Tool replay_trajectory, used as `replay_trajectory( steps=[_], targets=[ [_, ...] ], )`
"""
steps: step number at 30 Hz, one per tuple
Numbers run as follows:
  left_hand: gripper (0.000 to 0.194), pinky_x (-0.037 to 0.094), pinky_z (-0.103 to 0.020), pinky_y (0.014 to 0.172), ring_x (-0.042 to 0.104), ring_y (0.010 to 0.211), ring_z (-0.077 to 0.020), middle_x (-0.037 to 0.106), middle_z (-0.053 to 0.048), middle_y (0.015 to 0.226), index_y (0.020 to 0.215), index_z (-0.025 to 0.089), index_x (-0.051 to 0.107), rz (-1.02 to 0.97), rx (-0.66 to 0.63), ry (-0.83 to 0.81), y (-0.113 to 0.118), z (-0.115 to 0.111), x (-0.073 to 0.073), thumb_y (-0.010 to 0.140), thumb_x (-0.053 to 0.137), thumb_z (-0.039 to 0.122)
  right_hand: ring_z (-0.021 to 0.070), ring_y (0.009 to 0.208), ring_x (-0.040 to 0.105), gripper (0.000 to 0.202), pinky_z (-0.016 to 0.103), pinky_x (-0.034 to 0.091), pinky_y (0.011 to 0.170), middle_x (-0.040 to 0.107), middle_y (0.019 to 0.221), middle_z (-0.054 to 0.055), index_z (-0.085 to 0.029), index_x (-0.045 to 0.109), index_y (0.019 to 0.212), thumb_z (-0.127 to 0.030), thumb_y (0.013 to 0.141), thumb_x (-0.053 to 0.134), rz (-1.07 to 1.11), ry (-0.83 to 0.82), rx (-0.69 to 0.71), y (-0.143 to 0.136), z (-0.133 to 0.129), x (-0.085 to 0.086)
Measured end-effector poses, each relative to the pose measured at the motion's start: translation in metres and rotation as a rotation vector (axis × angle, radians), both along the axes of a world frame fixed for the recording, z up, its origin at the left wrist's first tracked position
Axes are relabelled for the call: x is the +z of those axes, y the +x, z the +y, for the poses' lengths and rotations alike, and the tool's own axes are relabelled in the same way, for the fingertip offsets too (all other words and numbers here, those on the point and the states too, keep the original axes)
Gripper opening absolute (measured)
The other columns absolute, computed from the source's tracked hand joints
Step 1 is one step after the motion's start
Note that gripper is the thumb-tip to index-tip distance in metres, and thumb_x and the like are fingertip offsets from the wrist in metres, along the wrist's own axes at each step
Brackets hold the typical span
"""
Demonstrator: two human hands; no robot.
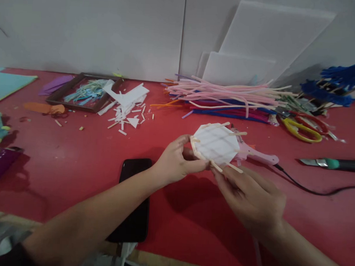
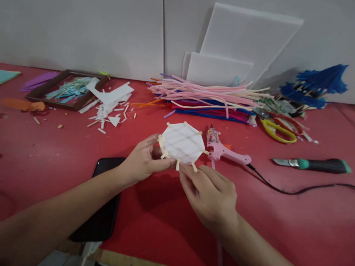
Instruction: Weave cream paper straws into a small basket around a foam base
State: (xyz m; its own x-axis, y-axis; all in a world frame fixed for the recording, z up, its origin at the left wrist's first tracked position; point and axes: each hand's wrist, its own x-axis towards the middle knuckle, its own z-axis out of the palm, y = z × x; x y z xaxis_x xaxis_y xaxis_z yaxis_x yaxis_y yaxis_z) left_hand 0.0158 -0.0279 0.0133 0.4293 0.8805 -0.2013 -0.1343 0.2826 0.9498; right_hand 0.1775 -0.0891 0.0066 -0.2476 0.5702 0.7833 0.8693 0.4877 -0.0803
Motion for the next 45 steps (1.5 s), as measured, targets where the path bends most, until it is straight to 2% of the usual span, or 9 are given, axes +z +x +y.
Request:
replay_trajectory(
  steps=[5,13,18,25,29,31,35,38,45],
  targets=[
    [0.046,0.056,-0.030,0.071,0.069,0.066,-0.0150,0.072,-0.002,0.071,0.100,0.013,0.059,-0.076,-0.016,-0.117,-0.001,0.003,-0.001,0.061,0.083,0.018,0.0097,0.056,0.067,0.008,0.018,0.050,0.058,0.073,0.067,0.001,-0.017,0.068,0.085,-0.013,0.087,0.062,0.044,-0.075,0.057,0.003,0.000,-0.002],
    [0.045,0.058,-0.024,0.064,0.070,0.061,-0.0128,0.074,-0.003,0.070,0.095,0.012,0.060,-0.116,0.023,-0.180,-0.003,0.010,0.001,0.059,0.086,0.014,0.0097,0.053,0.065,0.009,0.018,0.048,0.049,0.073,0.068,-0.001,-0.021,0.068,0.083,-0.024,0.088,0.062,0.234,-0.271,-0.049,0.016,0.000,0.001],
    [0.041,0.059,-0.029,0.069,0.070,0.061,-0.0141,0.074,-0.005,0.072,0.094,0.011,0.062,-0.100,-0.012,-0.166,-0.004,0.010,0.000,0.059,0.084,0.013,0.0131,0.062,0.070,0.006,0.021,0.055,0.055,0.075,0.073,0.000,-0.022,0.070,0.083,-0.027,0.083,0.066,0.449,-0.438,0.034,0.025,0.005,0.006],
    [0.050,0.059,-0.028,0.067,0.070,0.061,-0.0143,0.074,-0.005,0.073,0.103,0.010,0.062,-0.135,-0.119,-0.155,-0.006,0.010,-0.002,0.059,0.085,0.017,0.0119,0.057,0.067,0.006,0.021,0.055,0.051,0.074,0.072,0.000,-0.024,0.074,0.080,-0.026,0.076,0.070,0.653,-0.577,0.126,0.030,0.008,0.005],
    [0.052,0.059,-0.029,0.069,0.071,0.064,-0.0158,0.075,-0.006,0.076,0.104,0.010,0.063,-0.130,-0.155,-0.118,-0.006,0.010,-0.003,0.058,0.087,0.021,0.0080,0.043,0.057,0.014,0.018,0.050,0.040,0.070,0.063,0.000,-0.023,0.076,0.092,-0.029,0.081,0.069,0.778,-0.759,0.217,0.035,0.006,0.000],
    [0.054,0.058,-0.029,0.068,0.071,0.065,-0.0159,0.075,-0.007,0.077,0.105,0.010,0.063,-0.124,-0.160,-0.099,-0.006,0.009,-0.003,0.059,0.087,0.024,0.0084,0.044,0.059,0.015,0.019,0.052,0.042,0.070,0.062,0.000,-0.023,0.076,0.095,-0.026,0.083,0.068,0.794,-0.822,0.258,0.037,0.005,-0.002],
    [0.061,0.058,-0.028,0.070,0.071,0.064,-0.0149,0.076,-0.007,0.077,0.113,0.010,0.060,-0.117,-0.138,-0.101,-0.005,0.007,0.000,0.061,0.087,0.027,0.0127,0.057,0.069,0.011,0.022,0.061,0.052,0.074,0.068,0.000,-0.024,0.076,0.089,-0.020,0.080,0.070,0.855,-0.770,0.265,0.034,0.005,0.001],
    [0.062,0.058,-0.027,0.071,0.071,0.066,-0.0140,0.076,-0.006,0.076,0.115,0.011,0.060,-0.121,-0.121,-0.089,-0.005,0.006,0.001,0.063,0.086,0.029,0.0137,0.057,0.071,0.011,0.024,0.063,0.056,0.074,0.068,-0.001,-0.026,0.076,0.082,-0.017,0.077,0.071,0.887,-0.699,0.244,0.027,0.006,0.006],
    [0.058,0.057,-0.031,0.081,0.072,0.080,-0.0169,0.077,-0.009,0.088,0.116,0.012,0.063,-0.121,-0.137,-0.004,-0.006,0.008,-0.004,0.066,0.084,0.033,0.0140,0.057,0.071,0.013,0.023,0.062,0.056,0.076,0.070,-0.002,-0.027,0.076,0.083,-0.018,0.077,0.069,0.738,-0.599,0.213,0.022,0.005,0.008]
  ],
)
